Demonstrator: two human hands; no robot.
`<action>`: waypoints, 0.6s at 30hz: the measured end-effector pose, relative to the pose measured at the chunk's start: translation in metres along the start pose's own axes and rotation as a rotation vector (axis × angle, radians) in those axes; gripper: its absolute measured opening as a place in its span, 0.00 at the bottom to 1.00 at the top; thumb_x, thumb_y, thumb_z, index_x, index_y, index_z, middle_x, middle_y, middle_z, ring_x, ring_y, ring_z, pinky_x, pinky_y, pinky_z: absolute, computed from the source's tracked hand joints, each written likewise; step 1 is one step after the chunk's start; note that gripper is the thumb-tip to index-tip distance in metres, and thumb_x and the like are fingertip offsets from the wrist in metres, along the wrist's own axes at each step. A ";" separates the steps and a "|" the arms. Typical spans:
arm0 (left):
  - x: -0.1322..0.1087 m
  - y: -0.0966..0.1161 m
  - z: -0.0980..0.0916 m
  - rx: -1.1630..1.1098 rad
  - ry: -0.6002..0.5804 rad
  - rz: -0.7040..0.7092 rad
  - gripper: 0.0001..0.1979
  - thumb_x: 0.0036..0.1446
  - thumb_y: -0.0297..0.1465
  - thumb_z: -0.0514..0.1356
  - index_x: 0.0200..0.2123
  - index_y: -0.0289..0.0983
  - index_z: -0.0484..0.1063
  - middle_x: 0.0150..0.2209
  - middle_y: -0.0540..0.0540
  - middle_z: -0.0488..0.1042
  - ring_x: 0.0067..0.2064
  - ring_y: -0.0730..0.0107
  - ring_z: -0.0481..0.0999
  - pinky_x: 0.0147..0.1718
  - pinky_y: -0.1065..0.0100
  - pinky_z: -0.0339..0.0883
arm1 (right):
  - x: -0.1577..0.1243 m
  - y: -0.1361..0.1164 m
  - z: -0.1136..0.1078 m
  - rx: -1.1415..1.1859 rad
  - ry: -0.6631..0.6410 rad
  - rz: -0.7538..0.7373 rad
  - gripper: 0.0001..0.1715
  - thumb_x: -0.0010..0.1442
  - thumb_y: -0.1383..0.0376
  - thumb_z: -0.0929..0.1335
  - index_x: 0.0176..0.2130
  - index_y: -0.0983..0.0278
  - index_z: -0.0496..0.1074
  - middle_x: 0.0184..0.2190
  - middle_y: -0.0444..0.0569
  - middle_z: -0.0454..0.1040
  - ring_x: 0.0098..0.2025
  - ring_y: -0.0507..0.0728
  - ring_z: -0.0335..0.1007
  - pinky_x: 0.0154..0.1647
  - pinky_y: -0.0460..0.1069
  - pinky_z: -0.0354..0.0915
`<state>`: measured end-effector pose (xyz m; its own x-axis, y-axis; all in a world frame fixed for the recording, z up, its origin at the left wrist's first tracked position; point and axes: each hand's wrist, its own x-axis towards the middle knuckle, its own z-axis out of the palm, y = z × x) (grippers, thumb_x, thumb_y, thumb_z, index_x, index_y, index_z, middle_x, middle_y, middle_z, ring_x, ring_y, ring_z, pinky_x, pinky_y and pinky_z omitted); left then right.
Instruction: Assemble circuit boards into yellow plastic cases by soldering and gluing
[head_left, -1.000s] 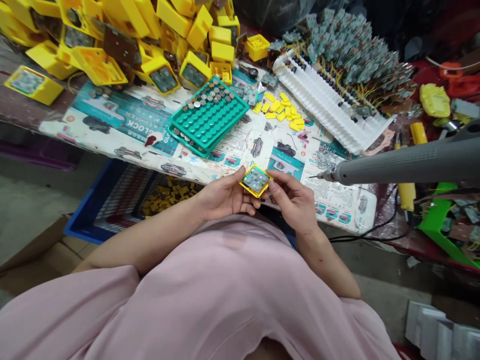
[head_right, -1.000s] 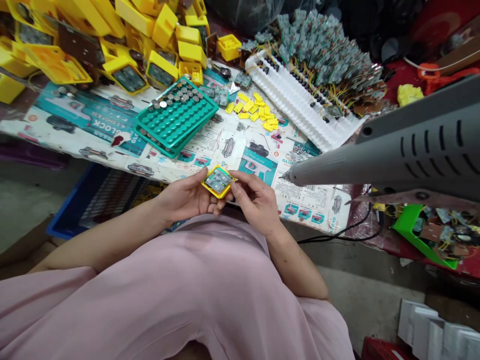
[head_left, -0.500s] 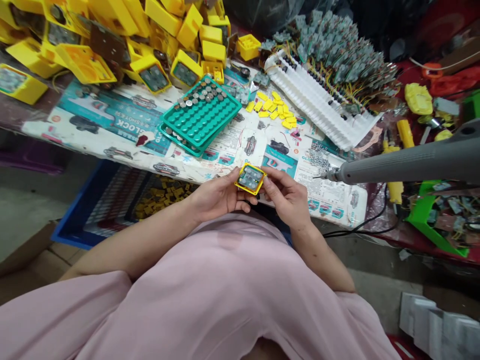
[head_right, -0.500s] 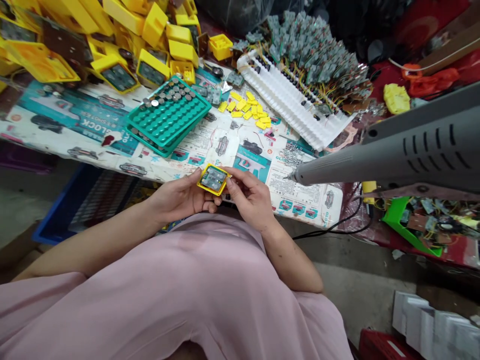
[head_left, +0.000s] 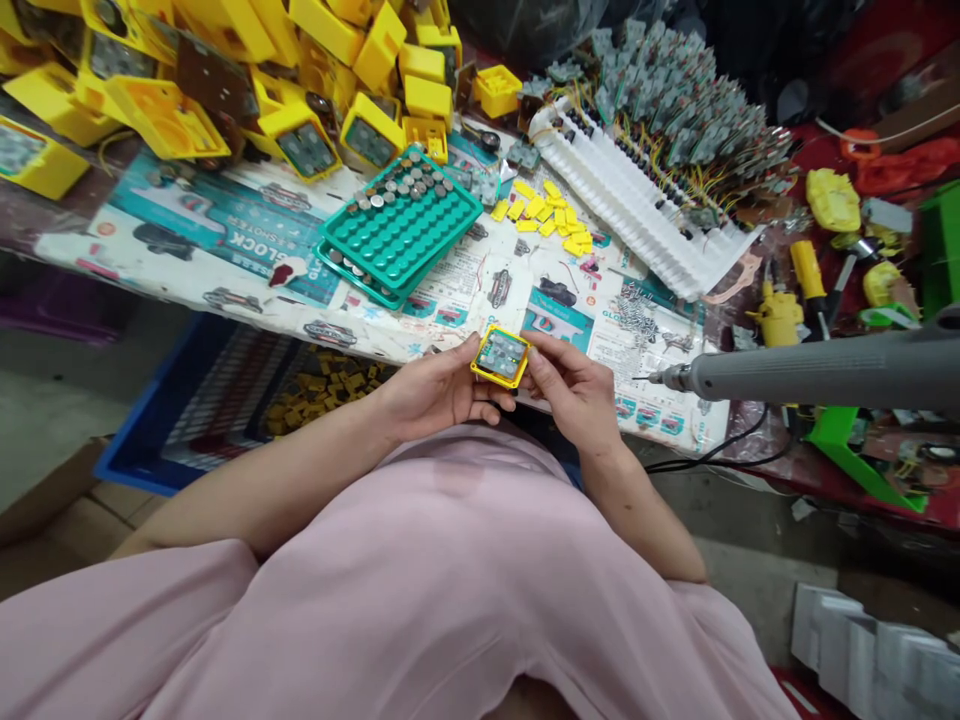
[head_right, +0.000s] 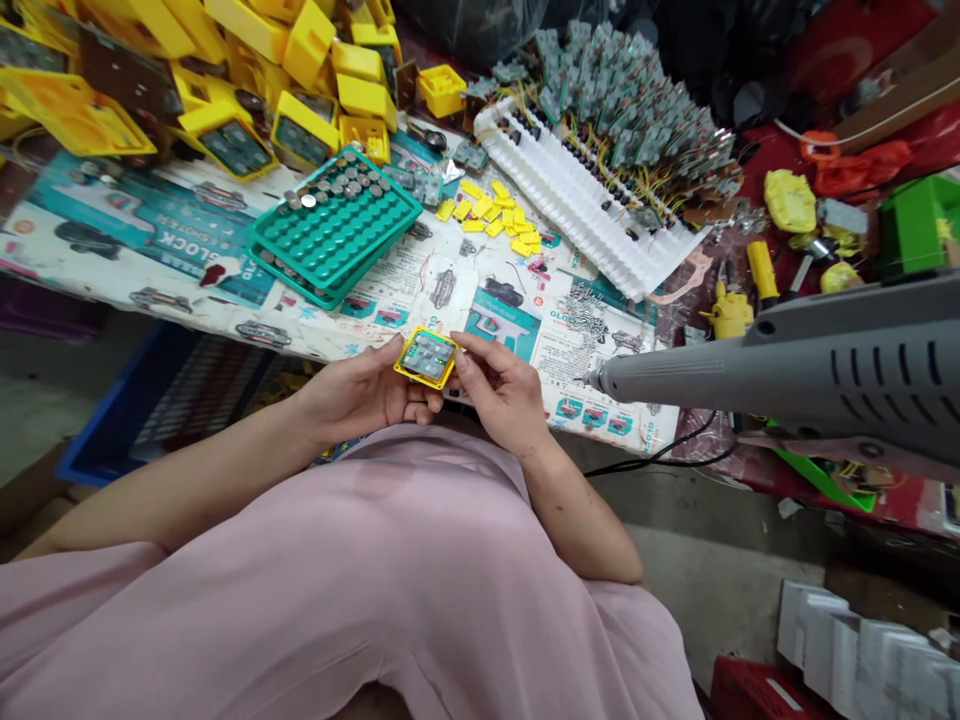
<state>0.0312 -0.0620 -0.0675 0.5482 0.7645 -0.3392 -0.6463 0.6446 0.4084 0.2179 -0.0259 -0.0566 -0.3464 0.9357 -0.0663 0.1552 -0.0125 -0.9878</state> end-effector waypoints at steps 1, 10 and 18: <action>0.000 0.000 0.000 0.006 -0.001 0.004 0.20 0.62 0.46 0.61 0.44 0.35 0.76 0.38 0.45 0.80 0.35 0.68 0.79 0.32 0.70 0.74 | 0.000 0.000 0.000 -0.003 0.003 0.003 0.16 0.60 0.51 0.71 0.45 0.55 0.79 0.35 0.42 0.78 0.26 0.47 0.72 0.28 0.45 0.75; -0.003 0.000 0.005 0.169 0.036 0.107 0.24 0.54 0.48 0.68 0.50 0.42 0.73 0.41 0.47 0.78 0.38 0.69 0.80 0.33 0.71 0.74 | 0.000 0.004 -0.005 -0.129 -0.045 -0.090 0.15 0.65 0.55 0.68 0.50 0.52 0.78 0.40 0.44 0.79 0.35 0.50 0.75 0.37 0.48 0.74; -0.018 0.009 -0.008 0.785 0.175 0.518 0.34 0.57 0.47 0.66 0.63 0.44 0.62 0.49 0.44 0.73 0.45 0.65 0.78 0.39 0.68 0.74 | 0.007 -0.001 0.003 -0.192 -0.102 -0.266 0.14 0.63 0.59 0.70 0.50 0.51 0.77 0.48 0.46 0.77 0.42 0.52 0.75 0.36 0.48 0.74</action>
<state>0.0112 -0.0699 -0.0648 0.1659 0.9847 -0.0530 -0.2111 0.0879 0.9735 0.2120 -0.0203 -0.0566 -0.4876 0.8570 0.1668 0.2145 0.3028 -0.9286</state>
